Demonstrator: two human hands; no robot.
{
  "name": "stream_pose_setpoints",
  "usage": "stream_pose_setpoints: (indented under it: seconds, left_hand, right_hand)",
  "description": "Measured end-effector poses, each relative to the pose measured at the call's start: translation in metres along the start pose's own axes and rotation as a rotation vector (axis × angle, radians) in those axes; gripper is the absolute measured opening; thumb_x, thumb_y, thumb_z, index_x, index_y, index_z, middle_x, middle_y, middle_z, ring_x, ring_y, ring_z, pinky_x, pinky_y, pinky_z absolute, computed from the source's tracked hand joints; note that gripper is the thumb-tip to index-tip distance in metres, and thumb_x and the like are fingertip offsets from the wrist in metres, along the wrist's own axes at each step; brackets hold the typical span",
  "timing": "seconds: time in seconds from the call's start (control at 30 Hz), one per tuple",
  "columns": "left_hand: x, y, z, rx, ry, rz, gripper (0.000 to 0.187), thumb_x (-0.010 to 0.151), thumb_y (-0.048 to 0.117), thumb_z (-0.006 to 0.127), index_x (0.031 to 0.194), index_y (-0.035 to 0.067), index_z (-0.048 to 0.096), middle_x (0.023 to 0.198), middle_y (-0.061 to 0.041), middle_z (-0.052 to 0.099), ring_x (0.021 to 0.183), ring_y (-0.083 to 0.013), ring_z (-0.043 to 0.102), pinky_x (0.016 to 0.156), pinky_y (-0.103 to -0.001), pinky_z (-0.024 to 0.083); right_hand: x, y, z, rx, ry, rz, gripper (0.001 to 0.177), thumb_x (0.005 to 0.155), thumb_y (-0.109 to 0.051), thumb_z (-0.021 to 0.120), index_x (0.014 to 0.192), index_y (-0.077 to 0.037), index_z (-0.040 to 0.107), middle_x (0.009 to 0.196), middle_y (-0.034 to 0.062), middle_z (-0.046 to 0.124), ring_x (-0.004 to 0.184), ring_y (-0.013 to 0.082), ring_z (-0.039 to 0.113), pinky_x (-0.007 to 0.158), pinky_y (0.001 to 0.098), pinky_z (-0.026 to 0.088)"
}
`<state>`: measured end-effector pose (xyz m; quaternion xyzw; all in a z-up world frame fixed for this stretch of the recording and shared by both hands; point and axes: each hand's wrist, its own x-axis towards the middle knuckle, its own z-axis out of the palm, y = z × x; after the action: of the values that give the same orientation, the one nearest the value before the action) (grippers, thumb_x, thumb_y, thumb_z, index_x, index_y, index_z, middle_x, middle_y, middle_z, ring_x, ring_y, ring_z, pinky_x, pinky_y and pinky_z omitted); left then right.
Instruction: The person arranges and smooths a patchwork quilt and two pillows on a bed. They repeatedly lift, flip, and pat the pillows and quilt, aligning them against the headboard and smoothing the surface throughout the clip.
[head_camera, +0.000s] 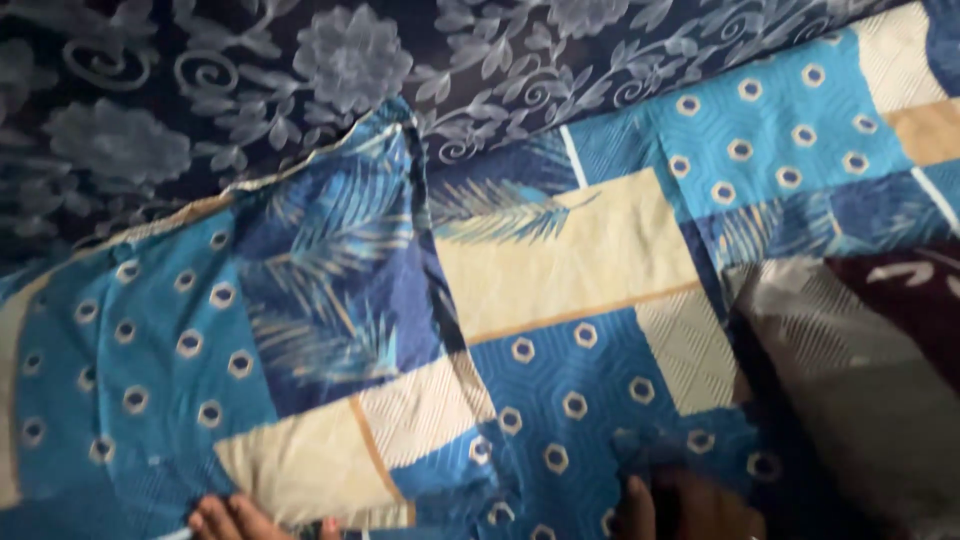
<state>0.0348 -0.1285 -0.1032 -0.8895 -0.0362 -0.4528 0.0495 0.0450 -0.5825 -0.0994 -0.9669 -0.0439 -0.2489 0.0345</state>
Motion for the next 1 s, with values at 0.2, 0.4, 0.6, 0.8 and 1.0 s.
stream_pose_setpoints:
  seconds: [0.2,0.4,0.6,0.8,1.0]
  left_hand:
    - [0.048,-0.007,0.056,-0.069,-0.013,0.01,0.098,0.086,0.065,0.043,0.152,-0.007,0.037,0.154,-0.034,0.035,0.143,-0.0554,0.031,0.115,-0.069,0.027]
    - [0.051,-0.008,0.067,-0.076,0.015,-0.017,0.096,0.088,0.066,0.042,0.153,-0.005,0.036,0.154,-0.034,0.035,0.143,-0.0551,0.03,0.116,-0.069,0.027]
    - [0.006,0.029,-0.033,-0.042,-0.159,-0.151,0.092,0.092,0.062,0.045,0.155,-0.004,0.033,0.158,-0.033,0.032,0.147,-0.0547,0.028,0.119,-0.067,0.024]
    - [0.063,0.056,-0.084,-0.028,-0.521,-0.283,0.095,0.086,0.052,0.055,0.155,-0.005,0.025,0.164,-0.031,0.018,0.153,-0.0478,0.016,0.123,-0.058,0.013]
    - [0.066,0.067,-0.113,-0.089,-0.602,-0.341,0.103,0.081,0.049,0.069,0.159,0.001,0.022,0.168,-0.025,0.014,0.155,-0.0426,0.012,0.122,-0.054,0.019]
  right_hand:
    - [0.036,-0.004,0.031,0.137,0.166,0.018,0.022,0.08,-0.04,0.072,0.093,-0.023,0.071,0.085,0.0102,0.065,0.072,0.0357,0.06,0.064,0.0544,0.045]
    - [0.054,-0.012,0.046,0.235,0.24,0.206,0.018,0.083,-0.039,0.071,0.088,-0.023,0.067,0.085,0.0075,0.063,0.076,0.0316,0.058,0.069,0.0488,0.049]
    - [0.059,-0.044,-0.064,0.033,-0.223,0.425,0.026,0.083,-0.042,0.07,0.095,-0.019,0.074,0.097,0.0116,0.069,0.098,0.0347,0.062,0.085,0.048,0.053]
    - [0.061,-0.044,-0.098,0.255,-0.159,0.356,0.033,0.087,-0.042,0.07,0.102,-0.012,0.073,0.112,0.0164,0.069,0.11,0.0406,0.061,0.091,0.051,0.05]
    - [0.026,-0.012,-0.171,0.41,0.218,0.281,0.042,0.086,-0.029,0.076,0.12,-0.008,0.064,0.127,0.0215,0.06,0.126,0.0426,0.052,0.109,0.0523,0.04]
